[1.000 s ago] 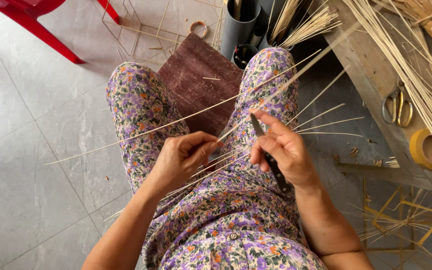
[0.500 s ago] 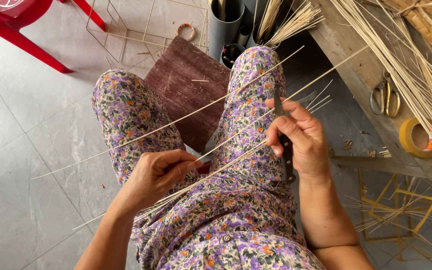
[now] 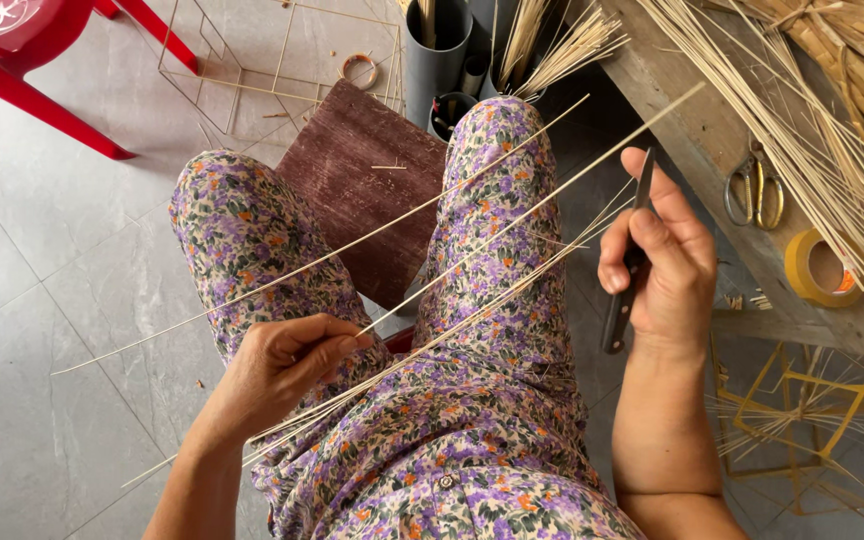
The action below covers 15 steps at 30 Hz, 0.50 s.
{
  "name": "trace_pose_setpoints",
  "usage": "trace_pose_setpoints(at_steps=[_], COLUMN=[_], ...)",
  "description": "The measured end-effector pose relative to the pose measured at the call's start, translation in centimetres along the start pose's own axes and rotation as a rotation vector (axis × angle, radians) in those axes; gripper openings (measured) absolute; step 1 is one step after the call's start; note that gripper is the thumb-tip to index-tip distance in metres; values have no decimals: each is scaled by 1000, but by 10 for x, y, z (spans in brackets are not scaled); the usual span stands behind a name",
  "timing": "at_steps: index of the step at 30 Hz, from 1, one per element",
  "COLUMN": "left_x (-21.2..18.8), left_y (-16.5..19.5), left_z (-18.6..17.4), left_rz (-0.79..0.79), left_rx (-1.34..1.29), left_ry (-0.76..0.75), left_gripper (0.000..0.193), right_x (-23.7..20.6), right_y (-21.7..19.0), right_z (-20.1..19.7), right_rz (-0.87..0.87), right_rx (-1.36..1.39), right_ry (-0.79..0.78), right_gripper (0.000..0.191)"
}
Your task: The person sits on a low stool with a board on their lap and trims thin bamboo sticks to length. They cut sticks with scissors, shave and point the ends with a small knife, and gather finished sticks into a bundle on their lap.
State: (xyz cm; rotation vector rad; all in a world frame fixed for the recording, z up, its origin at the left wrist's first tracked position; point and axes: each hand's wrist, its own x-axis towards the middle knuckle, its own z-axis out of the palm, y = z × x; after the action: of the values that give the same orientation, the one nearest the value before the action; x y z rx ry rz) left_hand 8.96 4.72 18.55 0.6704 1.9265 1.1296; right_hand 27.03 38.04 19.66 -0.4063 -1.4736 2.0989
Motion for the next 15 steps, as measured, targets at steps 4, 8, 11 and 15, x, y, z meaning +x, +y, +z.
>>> trace_pose_setpoints(at_steps=[4,8,11,15], left_x=[5,8,10,9], left_y=[-6,-6,-4,-1], left_z=[3,7,10,13], left_rz=[49,67,60,33], left_rx=[-50,-208,-181,-159], left_ry=[25,30,36,22], left_gripper=[24,25,24,25], right_x=[-11,-19,-21,-19], right_y=[0,10,23,34], right_z=[10,27,39,42], right_rz=[62,124,102,30], right_rx=[-3,-44,-83,-54], right_ry=[-171,-340,-347,-256], right_gripper=[69,76,76,69])
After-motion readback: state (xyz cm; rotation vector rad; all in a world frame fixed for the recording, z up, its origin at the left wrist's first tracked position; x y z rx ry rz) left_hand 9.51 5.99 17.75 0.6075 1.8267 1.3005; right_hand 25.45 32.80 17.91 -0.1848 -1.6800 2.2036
